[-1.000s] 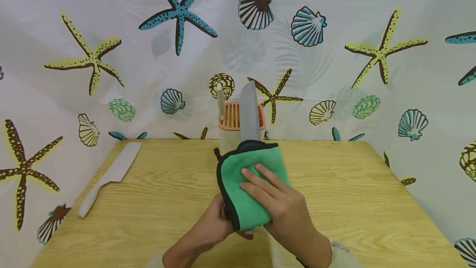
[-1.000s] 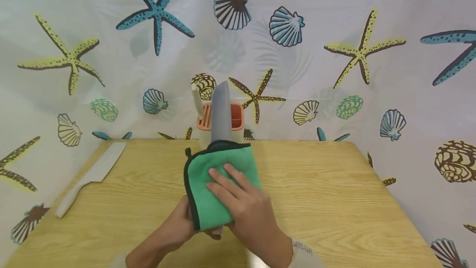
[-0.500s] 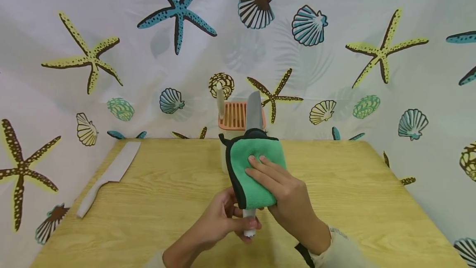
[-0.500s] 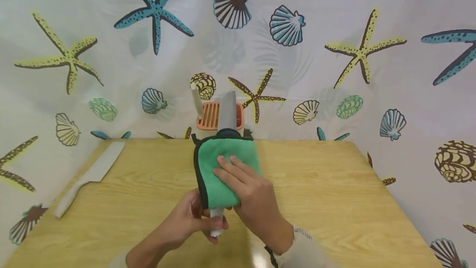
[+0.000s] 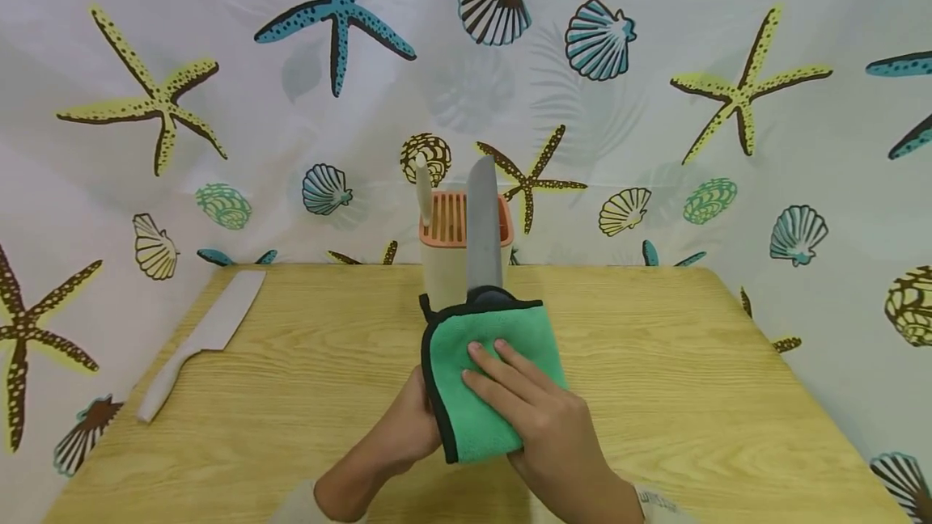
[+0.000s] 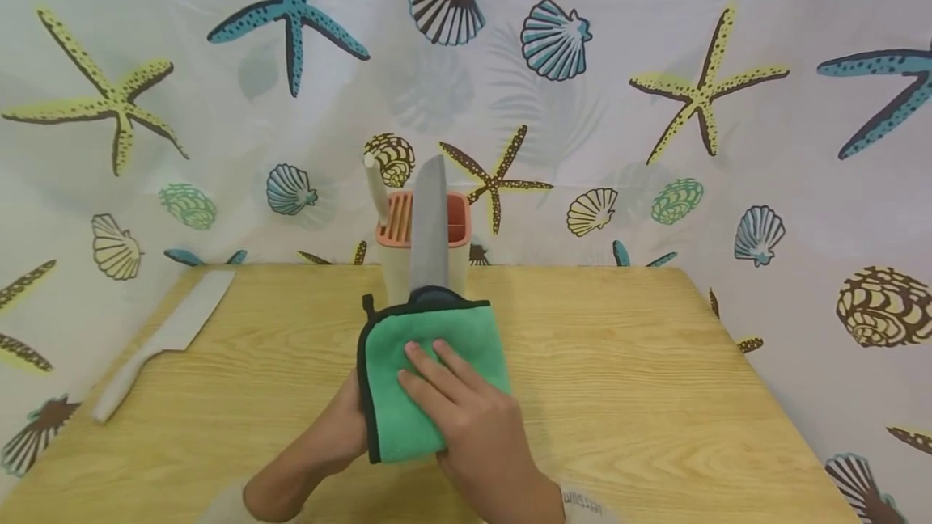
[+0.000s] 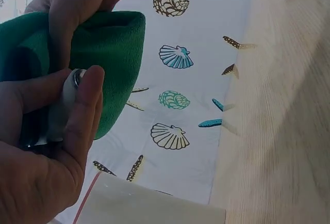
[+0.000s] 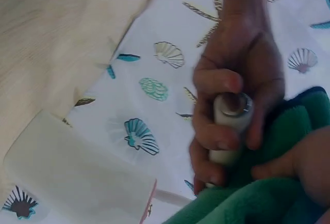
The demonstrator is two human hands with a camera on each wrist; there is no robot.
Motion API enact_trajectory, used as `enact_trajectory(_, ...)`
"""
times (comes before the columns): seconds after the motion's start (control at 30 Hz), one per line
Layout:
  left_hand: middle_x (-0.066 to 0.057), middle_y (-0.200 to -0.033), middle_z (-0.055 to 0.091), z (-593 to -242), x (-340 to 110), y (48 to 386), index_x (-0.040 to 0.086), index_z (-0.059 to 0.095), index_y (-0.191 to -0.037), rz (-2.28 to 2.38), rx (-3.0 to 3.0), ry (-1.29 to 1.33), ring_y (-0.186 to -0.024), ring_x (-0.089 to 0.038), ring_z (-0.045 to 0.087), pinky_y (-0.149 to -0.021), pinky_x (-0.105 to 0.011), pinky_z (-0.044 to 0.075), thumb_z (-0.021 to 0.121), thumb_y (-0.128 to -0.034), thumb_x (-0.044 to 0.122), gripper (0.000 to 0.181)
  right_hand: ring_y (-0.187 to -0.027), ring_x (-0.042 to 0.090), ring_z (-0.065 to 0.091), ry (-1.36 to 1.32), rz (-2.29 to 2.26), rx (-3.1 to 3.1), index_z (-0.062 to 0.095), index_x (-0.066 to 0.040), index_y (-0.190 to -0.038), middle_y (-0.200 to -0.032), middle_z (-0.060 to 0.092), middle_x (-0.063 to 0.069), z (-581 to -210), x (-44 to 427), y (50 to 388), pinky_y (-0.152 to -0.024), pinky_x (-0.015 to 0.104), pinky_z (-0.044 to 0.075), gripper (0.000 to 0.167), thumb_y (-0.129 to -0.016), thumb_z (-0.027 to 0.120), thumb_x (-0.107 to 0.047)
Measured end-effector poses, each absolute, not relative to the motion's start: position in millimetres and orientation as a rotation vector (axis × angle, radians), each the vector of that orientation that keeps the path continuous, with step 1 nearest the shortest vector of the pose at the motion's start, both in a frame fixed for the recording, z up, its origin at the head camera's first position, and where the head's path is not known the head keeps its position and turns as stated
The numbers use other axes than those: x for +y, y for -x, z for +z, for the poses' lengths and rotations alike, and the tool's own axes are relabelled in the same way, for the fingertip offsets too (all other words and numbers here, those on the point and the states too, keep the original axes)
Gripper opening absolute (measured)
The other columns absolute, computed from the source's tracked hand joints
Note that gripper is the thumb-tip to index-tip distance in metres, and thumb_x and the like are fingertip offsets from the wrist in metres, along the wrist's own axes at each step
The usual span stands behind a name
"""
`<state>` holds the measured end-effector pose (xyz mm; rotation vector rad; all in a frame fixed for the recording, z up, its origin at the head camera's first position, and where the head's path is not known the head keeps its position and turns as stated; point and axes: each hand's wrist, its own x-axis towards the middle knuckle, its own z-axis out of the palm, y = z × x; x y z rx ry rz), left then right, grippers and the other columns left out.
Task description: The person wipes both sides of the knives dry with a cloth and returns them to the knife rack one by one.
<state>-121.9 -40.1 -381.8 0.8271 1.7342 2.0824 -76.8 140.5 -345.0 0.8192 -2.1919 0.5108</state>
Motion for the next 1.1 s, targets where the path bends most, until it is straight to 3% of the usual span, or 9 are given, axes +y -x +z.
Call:
enact_trajectory(0.07,0.012,-0.105,0.066,-379.2,-39.4,121.0,-0.014,0.045,-0.128,2.063,1.677,-0.842,-0.093,-0.001,0.065,-0.079,-0.021,0.059,0.068,-0.0908,0.002,0.046,-0.123,0.029,0.065,-0.776,0.499,-2.177,0.071,-0.017,-0.123,-0.134,0.067,0.002,-346.1,137.8,81.7,-0.087,0.040,0.060,0.066,-0.067,0.076,0.016)
enact_trajectory(0.2,0.001,-0.106,0.064,-375.3,-35.6,117.0,-0.008,0.041,-0.137,1.973,1.572,-0.788,-0.084,-0.008,0.069,-0.062,-0.026,0.061,0.072,-0.0906,0.007,0.057,-0.129,0.032,0.060,-0.701,0.514,-2.181,0.068,-0.014,-0.128,-0.140,0.063,0.006,-343.2,137.8,96.4,-0.090,0.043,0.058,0.073,-0.063,0.081,0.017)
enact_trajectory(0.4,-0.009,-0.114,0.061,-372.3,-33.2,111.7,-0.004,0.036,-0.145,1.906,1.611,-0.712,-0.083,-0.010,0.070,-0.058,-0.025,0.060,0.072,-0.0904,0.007,0.066,-0.132,0.035,0.057,-0.664,0.547,-2.217,0.069,-0.012,-0.128,-0.142,0.061,0.009,-325.8,144.3,118.1,-0.094,0.048,0.056,0.073,-0.065,0.072,0.026)
enact_trajectory(0.57,-0.012,-0.114,0.062,-372.3,-32.4,108.1,0.006,0.031,-0.153,1.853,1.593,-0.698,-0.080,-0.009,0.070,-0.056,-0.024,0.059,0.075,-0.0886,0.008,0.078,-0.134,0.035,0.055,-0.603,0.556,-2.245,0.068,-0.011,-0.129,-0.144,0.059,0.010,-310.0,153.5,135.8,-0.099,0.051,0.053,0.062,-0.075,0.072,0.019)
enact_trajectory(0.7,-0.008,-0.112,0.062,-373.5,-31.6,104.8,0.004,0.036,-0.150,1.842,1.565,-0.725,-0.079,-0.008,0.070,-0.055,-0.022,0.058,0.075,-0.0880,0.006,0.073,-0.136,0.034,0.053,-0.558,0.584,-2.271,0.066,-0.011,-0.131,-0.146,0.057,0.010,-296.9,163.9,153.3,-0.101,0.052,0.052,0.054,-0.083,0.069,0.013)
enact_trajectory(0.93,-0.005,-0.112,0.063,-374.3,-32.3,101.9,0.004,0.039,-0.148,1.834,1.514,-0.738,-0.080,-0.008,0.071,-0.053,-0.022,0.057,0.075,-0.0887,0.010,0.070,-0.138,0.034,0.050,-0.473,0.634,-2.286,0.062,-0.011,-0.137,-0.148,0.054,0.011,-280.6,180.3,177.3,-0.096,0.054,0.055,0.067,-0.081,0.049,0.024)
enact_trajectory(1.1,-0.007,-0.113,0.063,-374.5,-37.8,104.7,-0.002,0.039,-0.143,1.904,1.410,-0.809,-0.083,-0.009,0.073,-0.053,-0.022,0.057,0.073,-0.0898,0.006,0.064,-0.140,0.035,0.049,-0.491,0.668,-2.249,0.059,-0.012,-0.140,-0.150,0.052,0.011,-291.9,175.4,171.5,-0.106,0.052,0.049,0.061,-0.087,0.053,0.018)
